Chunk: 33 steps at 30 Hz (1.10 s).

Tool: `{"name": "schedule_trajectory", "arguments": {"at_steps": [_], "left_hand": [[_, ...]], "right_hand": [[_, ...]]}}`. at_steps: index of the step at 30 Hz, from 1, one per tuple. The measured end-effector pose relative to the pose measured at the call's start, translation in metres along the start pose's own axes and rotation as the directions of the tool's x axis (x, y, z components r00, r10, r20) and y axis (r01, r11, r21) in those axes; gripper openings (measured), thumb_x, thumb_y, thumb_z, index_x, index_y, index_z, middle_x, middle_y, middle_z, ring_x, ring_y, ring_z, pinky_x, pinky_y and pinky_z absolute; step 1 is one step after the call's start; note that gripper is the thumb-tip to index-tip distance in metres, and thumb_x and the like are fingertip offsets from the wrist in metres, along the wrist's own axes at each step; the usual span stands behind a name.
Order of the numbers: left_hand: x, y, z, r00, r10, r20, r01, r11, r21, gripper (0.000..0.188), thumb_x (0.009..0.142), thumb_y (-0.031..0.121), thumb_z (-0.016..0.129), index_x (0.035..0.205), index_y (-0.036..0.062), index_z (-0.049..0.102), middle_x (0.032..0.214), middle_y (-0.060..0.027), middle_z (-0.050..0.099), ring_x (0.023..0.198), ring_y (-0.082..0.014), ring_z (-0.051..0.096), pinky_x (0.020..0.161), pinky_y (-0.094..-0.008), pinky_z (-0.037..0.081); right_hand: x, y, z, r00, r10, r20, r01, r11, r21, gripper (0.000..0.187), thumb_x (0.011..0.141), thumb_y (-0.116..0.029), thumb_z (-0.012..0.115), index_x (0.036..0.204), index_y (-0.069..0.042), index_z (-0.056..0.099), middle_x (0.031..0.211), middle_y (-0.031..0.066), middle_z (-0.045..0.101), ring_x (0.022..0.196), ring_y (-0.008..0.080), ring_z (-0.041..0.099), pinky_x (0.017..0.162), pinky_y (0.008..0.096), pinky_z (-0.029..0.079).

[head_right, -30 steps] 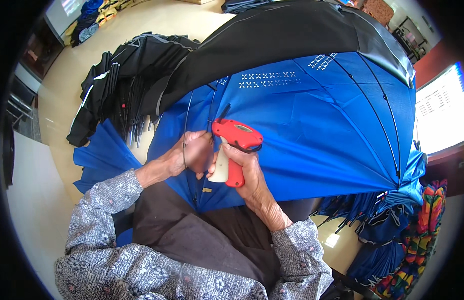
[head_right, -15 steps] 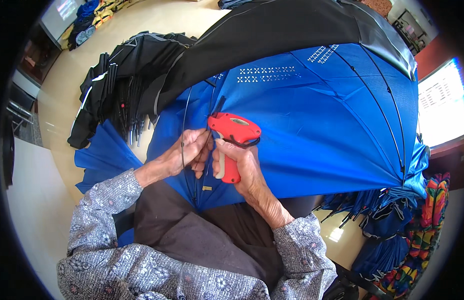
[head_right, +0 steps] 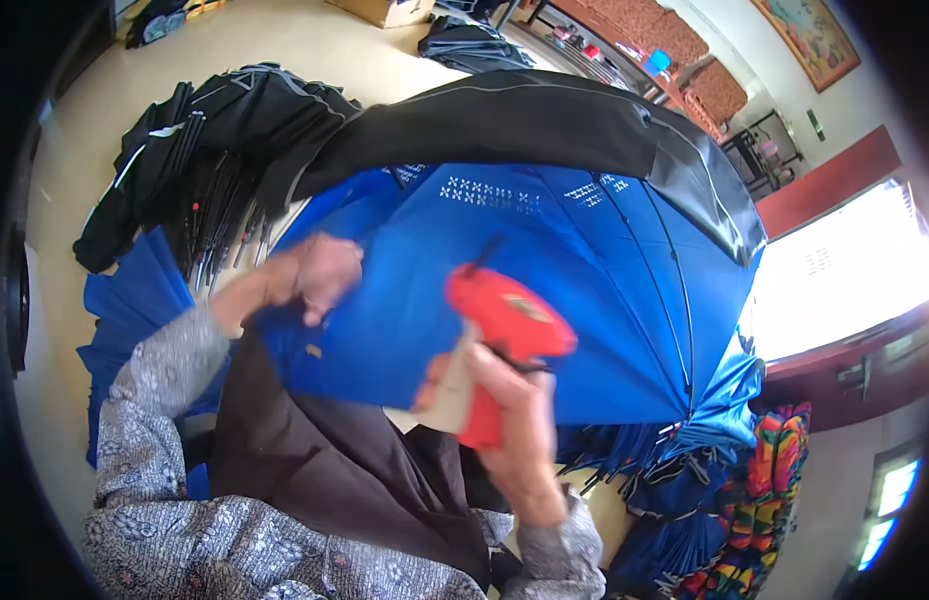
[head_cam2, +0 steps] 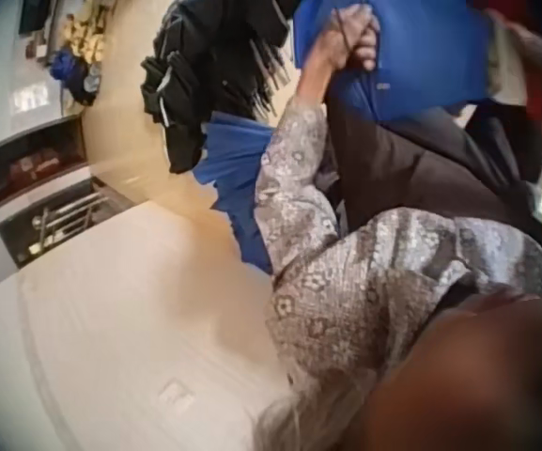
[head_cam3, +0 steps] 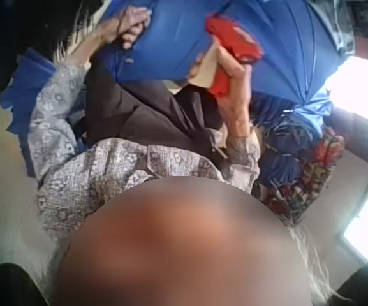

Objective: Attaching fabric covers to umbrella frames using a tagging gun.

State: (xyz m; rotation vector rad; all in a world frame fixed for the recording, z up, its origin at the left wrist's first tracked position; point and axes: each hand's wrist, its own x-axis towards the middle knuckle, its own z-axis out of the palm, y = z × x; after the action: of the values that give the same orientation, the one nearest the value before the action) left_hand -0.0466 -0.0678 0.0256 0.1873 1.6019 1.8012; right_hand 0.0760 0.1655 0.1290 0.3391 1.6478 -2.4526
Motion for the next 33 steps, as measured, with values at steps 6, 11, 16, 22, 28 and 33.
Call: {"name": "schedule_trajectory", "arguments": {"at_steps": [6, 11, 16, 22, 28, 33], "left_hand": [[0.028, 0.021, -0.08, 0.991, -0.016, -0.131, 0.025, 0.997, 0.068, 0.037, 0.092, 0.041, 0.048, 0.077, 0.0077, 0.048, 0.053, 0.0049, 0.033, 0.039, -0.0033, 0.026, 0.035, -0.0202, 0.025], [0.01, -0.031, -0.158, 0.813, 0.16, -0.56, -0.202, 0.979, -0.013, 0.041, 0.086, 0.049, 0.054, 0.08, 0.009, 0.052, 0.059, 0.0022, 0.041, 0.045, -0.0079, 0.033, 0.041, -0.0217, 0.028], [0.02, -0.009, -0.158, 0.449, 0.306, -0.84, -0.167, 0.952, 0.257, 0.039, 0.09, 0.042, 0.051, 0.099, 0.0046, 0.055, 0.071, -0.0023, 0.053, 0.062, -0.0109, 0.05, 0.057, -0.0215, 0.041], [-0.013, 0.091, 0.057, 0.371, 0.823, 0.431, -0.477, -0.23, 0.848, 0.067, 0.069, 0.045, 0.072, 0.122, 0.0099, 0.05, 0.124, -0.012, 0.048, 0.119, -0.0318, 0.043, 0.099, -0.0451, 0.032], [0.048, 0.092, 0.108, 0.202, 0.65, 0.733, -0.31, -0.667, 0.677, 0.021, 0.074, 0.027, 0.06, 0.086, 0.0096, 0.059, 0.109, -0.0089, 0.056, 0.115, -0.0302, 0.045, 0.093, -0.0493, 0.034], [0.095, 0.19, -0.029, -0.253, 0.919, 0.302, -0.087, -0.333, 0.939, 0.013, 0.078, 0.012, 0.058, 0.086, 0.0061, 0.065, 0.086, -0.0124, 0.064, 0.078, -0.0295, 0.061, 0.073, -0.0373, 0.05]], "right_hand": [[-0.02, -0.088, -0.021, 0.739, -0.673, -0.028, 0.607, 0.682, -0.408, 0.038, 0.09, -0.026, 0.05, 0.113, 0.004, 0.048, 0.087, 0.0106, 0.06, 0.069, 0.0206, 0.062, 0.062, 0.0359, 0.053], [0.005, -0.03, -0.032, 0.985, -0.17, -0.016, 0.16, 0.951, -0.265, 0.03, 0.086, -0.018, 0.056, 0.107, 0.001, 0.049, 0.085, 0.013, 0.06, 0.07, 0.023, 0.063, 0.063, 0.0371, 0.054], [0.016, 0.076, -0.011, 0.903, 0.329, 0.276, -0.363, 0.929, 0.079, 0.029, 0.086, -0.014, 0.058, 0.109, -0.001, 0.047, 0.083, 0.0152, 0.06, 0.069, 0.027, 0.063, 0.063, 0.04, 0.055], [0.024, 0.111, -0.015, 0.823, 0.482, 0.299, -0.54, 0.829, 0.15, 0.03, 0.089, -0.019, 0.059, 0.108, 0.0, 0.047, 0.083, 0.0155, 0.061, 0.07, 0.026, 0.064, 0.064, 0.0412, 0.055], [0.025, 0.117, -0.01, 0.806, 0.489, 0.335, -0.561, 0.81, 0.168, 0.028, 0.089, -0.02, 0.059, 0.108, -0.002, 0.048, 0.082, 0.0138, 0.061, 0.07, 0.0249, 0.064, 0.063, 0.0387, 0.054], [0.019, 0.109, -0.013, 0.806, 0.48, 0.346, -0.558, 0.811, 0.174, 0.028, 0.089, -0.019, 0.058, 0.105, 0.001, 0.048, 0.084, 0.0165, 0.062, 0.071, 0.0264, 0.065, 0.063, 0.0411, 0.056]]}}
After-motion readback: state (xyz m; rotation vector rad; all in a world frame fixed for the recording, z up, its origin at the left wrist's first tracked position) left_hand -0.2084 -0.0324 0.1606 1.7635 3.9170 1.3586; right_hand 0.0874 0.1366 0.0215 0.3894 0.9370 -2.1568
